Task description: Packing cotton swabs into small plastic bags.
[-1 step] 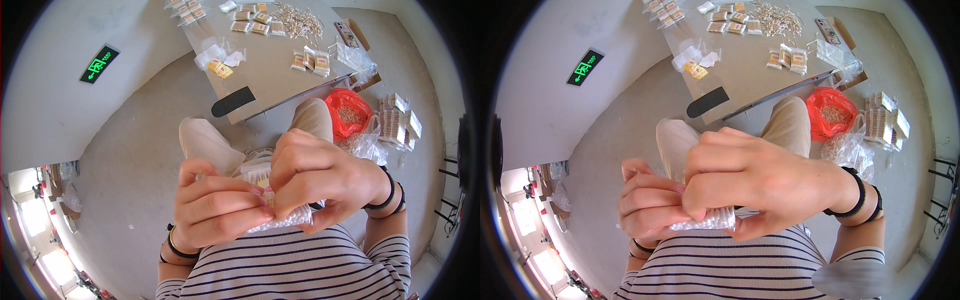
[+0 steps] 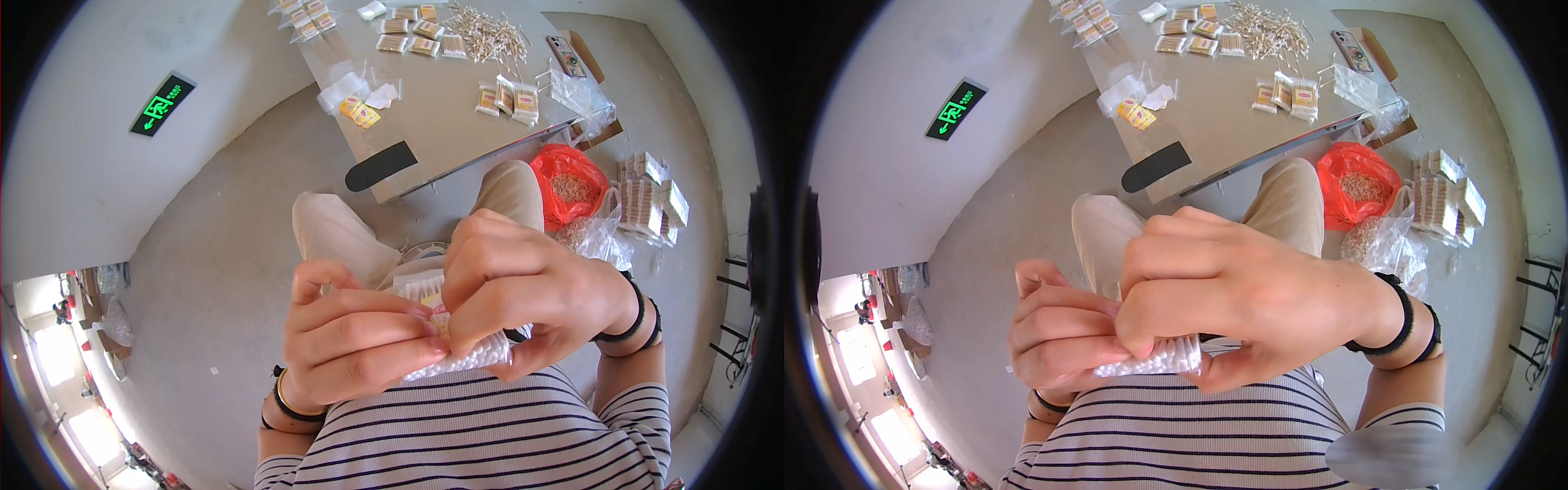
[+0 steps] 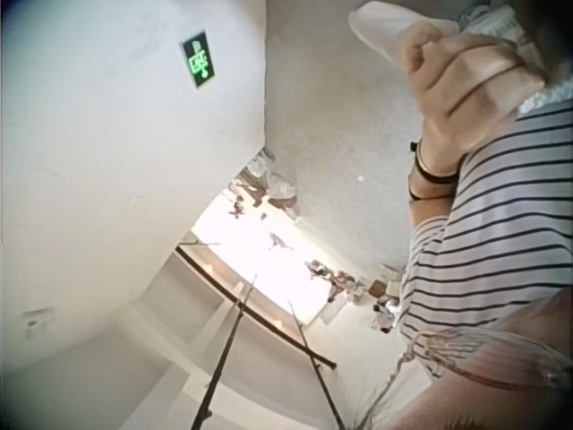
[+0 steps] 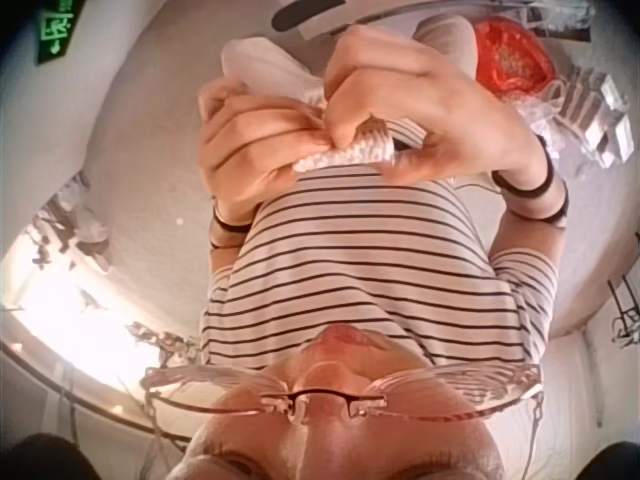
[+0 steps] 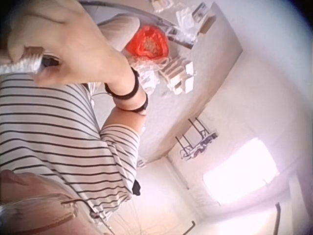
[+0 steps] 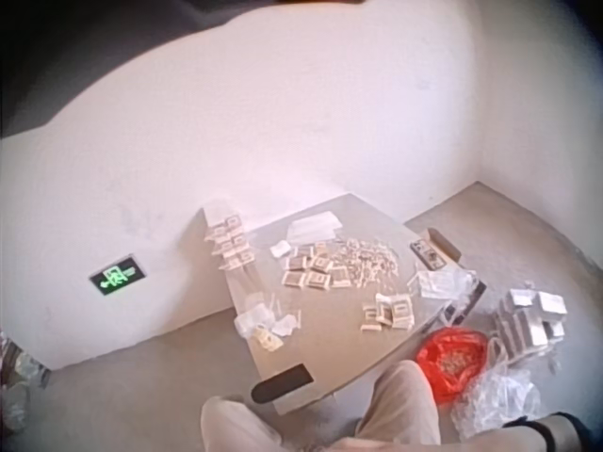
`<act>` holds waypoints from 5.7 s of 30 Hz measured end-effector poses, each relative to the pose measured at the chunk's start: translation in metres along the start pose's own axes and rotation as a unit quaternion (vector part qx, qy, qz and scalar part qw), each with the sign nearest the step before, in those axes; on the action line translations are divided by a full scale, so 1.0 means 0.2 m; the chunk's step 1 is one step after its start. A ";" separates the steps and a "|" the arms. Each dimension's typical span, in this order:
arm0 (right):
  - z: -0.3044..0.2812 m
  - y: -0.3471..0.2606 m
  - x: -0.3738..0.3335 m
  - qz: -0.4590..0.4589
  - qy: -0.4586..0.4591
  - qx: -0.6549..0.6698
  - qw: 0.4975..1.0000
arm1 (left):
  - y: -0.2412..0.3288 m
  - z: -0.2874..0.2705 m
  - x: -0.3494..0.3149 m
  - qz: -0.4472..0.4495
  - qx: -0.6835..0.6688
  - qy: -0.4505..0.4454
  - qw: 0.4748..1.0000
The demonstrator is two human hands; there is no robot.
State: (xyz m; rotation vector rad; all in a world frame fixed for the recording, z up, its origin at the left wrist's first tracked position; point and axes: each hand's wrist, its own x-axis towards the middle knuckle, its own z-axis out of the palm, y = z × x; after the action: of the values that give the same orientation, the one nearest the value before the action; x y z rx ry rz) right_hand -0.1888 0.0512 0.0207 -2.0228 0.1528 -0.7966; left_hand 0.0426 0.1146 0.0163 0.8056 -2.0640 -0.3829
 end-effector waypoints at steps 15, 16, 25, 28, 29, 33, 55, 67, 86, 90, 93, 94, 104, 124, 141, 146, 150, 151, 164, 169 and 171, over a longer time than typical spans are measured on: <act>0.06 -0.06 0.01 0.021 0.126 -0.170 0.977 | 0.01 0.04 0.01 -0.016 0.086 0.042 0.995; 0.06 -0.06 0.01 0.012 0.133 -0.209 0.969 | 0.01 0.04 0.01 -0.017 0.086 0.042 0.995; 0.10 -0.12 0.02 -0.026 0.130 -0.364 0.922 | 0.07 -0.01 -0.01 0.005 0.177 -0.002 0.984; 0.11 -0.12 0.02 -0.028 0.131 -0.380 0.915 | 0.08 -0.02 -0.01 0.007 0.185 -0.014 0.983; 0.11 -0.12 0.02 -0.029 0.130 -0.386 0.913 | 0.09 -0.02 -0.01 0.007 0.190 -0.011 0.982; 0.11 -0.13 0.02 -0.027 0.138 -0.373 0.917 | 0.10 -0.01 -0.01 0.004 0.191 -0.003 0.982; 0.11 -0.06 -0.04 0.129 0.155 -0.046 0.978 | -0.01 0.05 -0.01 -0.120 -0.131 0.086 0.980; 0.16 0.02 -0.06 0.064 0.183 -0.171 0.966 | 0.00 0.04 0.00 -0.088 -0.061 0.077 0.991; 0.13 0.01 -0.10 -0.013 0.142 -0.238 0.961 | 0.02 -0.02 -0.01 0.016 0.016 -0.008 1.000; 0.15 0.01 -0.10 -0.032 0.164 -0.234 0.958 | 0.01 0.05 -0.04 0.031 0.025 0.071 0.997; 0.18 0.01 -0.11 -0.038 0.195 -0.235 0.951 | 0.00 0.05 -0.05 0.049 0.071 0.077 0.993; 0.19 0.01 -0.11 -0.045 0.205 -0.241 0.948 | 0.00 0.05 -0.05 0.049 0.071 0.077 0.993; 0.22 0.04 -0.12 -0.058 0.239 -0.246 0.938 | 0.07 0.00 -0.07 0.037 0.161 0.022 0.986; 0.22 0.07 -0.13 -0.050 0.246 -0.285 0.925 | 0.11 0.01 -0.07 0.044 0.180 -0.010 0.983; 0.23 0.08 -0.13 -0.078 0.238 -0.325 0.912 | 0.07 0.06 -0.09 0.102 0.144 0.047 0.983; 0.23 0.09 -0.12 -0.080 0.244 -0.330 0.908 | 0.06 0.07 -0.10 0.096 0.135 0.041 0.985; 0.23 0.09 -0.11 -0.080 0.245 -0.331 0.908 | 0.06 0.05 -0.10 0.085 0.117 0.027 0.989; 0.22 0.09 -0.11 -0.085 0.239 -0.335 0.908 | 0.06 0.05 -0.10 0.084 0.116 0.025 0.989; 0.16 0.08 -0.12 0.032 0.114 -0.177 0.977 | -0.05 0.07 -0.05 0.002 -0.053 -0.033 0.998; 0.16 0.08 -0.13 0.061 0.076 -0.123 0.988 | -0.06 0.08 -0.05 -0.001 -0.122 -0.082 0.989; 0.17 0.07 -0.14 0.069 0.067 -0.115 0.989 | -0.07 0.07 -0.05 -0.004 -0.133 -0.098 0.986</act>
State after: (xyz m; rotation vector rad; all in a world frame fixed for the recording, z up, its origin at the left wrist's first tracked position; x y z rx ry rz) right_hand -0.1874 0.0780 -0.0162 -2.1465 0.4766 -0.8574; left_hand 0.0407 0.1093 -0.0057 0.6341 -2.1311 -0.7501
